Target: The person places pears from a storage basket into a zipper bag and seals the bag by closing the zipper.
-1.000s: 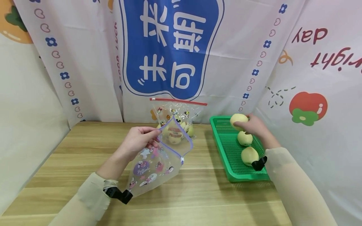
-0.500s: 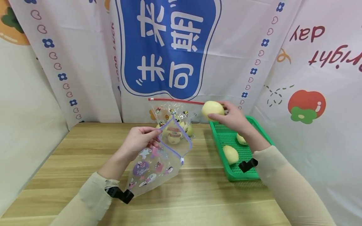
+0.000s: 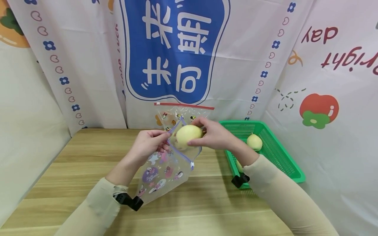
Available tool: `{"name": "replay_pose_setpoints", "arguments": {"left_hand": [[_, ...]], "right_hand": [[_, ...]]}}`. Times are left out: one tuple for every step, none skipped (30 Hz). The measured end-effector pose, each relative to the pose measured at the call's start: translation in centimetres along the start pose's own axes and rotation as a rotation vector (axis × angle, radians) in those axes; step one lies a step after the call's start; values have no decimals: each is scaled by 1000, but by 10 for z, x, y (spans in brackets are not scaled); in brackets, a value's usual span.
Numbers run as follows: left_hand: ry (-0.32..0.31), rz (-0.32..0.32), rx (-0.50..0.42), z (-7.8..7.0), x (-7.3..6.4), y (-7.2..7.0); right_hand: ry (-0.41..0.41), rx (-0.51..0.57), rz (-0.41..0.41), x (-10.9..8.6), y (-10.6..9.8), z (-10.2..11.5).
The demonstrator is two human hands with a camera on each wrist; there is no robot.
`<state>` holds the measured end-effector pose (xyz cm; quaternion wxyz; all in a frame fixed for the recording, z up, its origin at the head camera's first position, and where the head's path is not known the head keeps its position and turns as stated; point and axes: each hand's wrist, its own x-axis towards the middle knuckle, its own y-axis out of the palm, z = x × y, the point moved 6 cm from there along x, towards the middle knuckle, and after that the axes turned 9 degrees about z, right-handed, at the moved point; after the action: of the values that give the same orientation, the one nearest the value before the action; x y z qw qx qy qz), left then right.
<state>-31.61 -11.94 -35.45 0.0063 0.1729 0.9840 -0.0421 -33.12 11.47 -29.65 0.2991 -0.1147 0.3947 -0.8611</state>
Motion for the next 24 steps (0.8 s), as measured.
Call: {"name": "replay_pose_setpoints", "arguments": {"left_hand": [[1, 0, -4, 0, 0, 0], [1, 0, -7, -1, 1, 1], [0, -2, -9, -1, 1, 1], [-2, -4, -13, -1, 1, 2], [-3, -3, -14, -2, 2, 2], [-4, 0, -15, -2, 2, 3], [-5, 2, -15, -3, 2, 3], [-7, 4, -17, -3, 2, 4], [-8, 7, -18, -3, 2, 5], [-9, 12, -22, -4, 2, 6], [-9, 16, -25, -4, 2, 7], [-10, 17, -32, -4, 3, 7], [-10, 18, -37, -4, 3, 8], [-8, 21, -42, -4, 2, 9], [-7, 25, -46, -4, 2, 9], [-7, 26, -50, -4, 2, 10], [-6, 27, -52, -5, 2, 10], [-4, 28, -52, -5, 2, 10], [-2, 28, -50, -5, 2, 10], [1, 25, -47, -5, 1, 10], [3, 20, -45, -6, 1, 9], [3, 15, -42, -6, 1, 9], [4, 12, -39, -6, 1, 8], [6, 10, -38, -6, 0, 7]], "right_hand": [[-1, -35, 20, 3, 4, 1], [0, -73, 39, 5, 8, 3], [4, -117, 56, 7, 12, 4], [3, -159, 77, 9, 15, 6], [4, -201, 97, 12, 19, 7], [8, -247, 113, 14, 22, 8], [10, -292, 130, 17, 25, 9], [15, -328, 148, 20, 28, 10], [13, -359, 167, 23, 32, 10], [10, -380, 186, 26, 35, 11], [10, -400, 202, 28, 38, 12], [8, -416, 216, 31, 41, 12], [7, -426, 230, 34, 44, 13], [6, -436, 241, 36, 47, 13], [5, -442, 252, 38, 49, 13], [10, -448, 262, 39, 51, 13], [14, -449, 269, 40, 53, 13], [19, -442, 277, 41, 54, 13], [24, -434, 284, 41, 55, 13], [21, -428, 290, 41, 55, 13], [17, -419, 296, 41, 55, 13], [12, -412, 301, 40, 55, 14], [5, -400, 306, 40, 55, 14], [-3, -390, 314, 39, 54, 15]]}}
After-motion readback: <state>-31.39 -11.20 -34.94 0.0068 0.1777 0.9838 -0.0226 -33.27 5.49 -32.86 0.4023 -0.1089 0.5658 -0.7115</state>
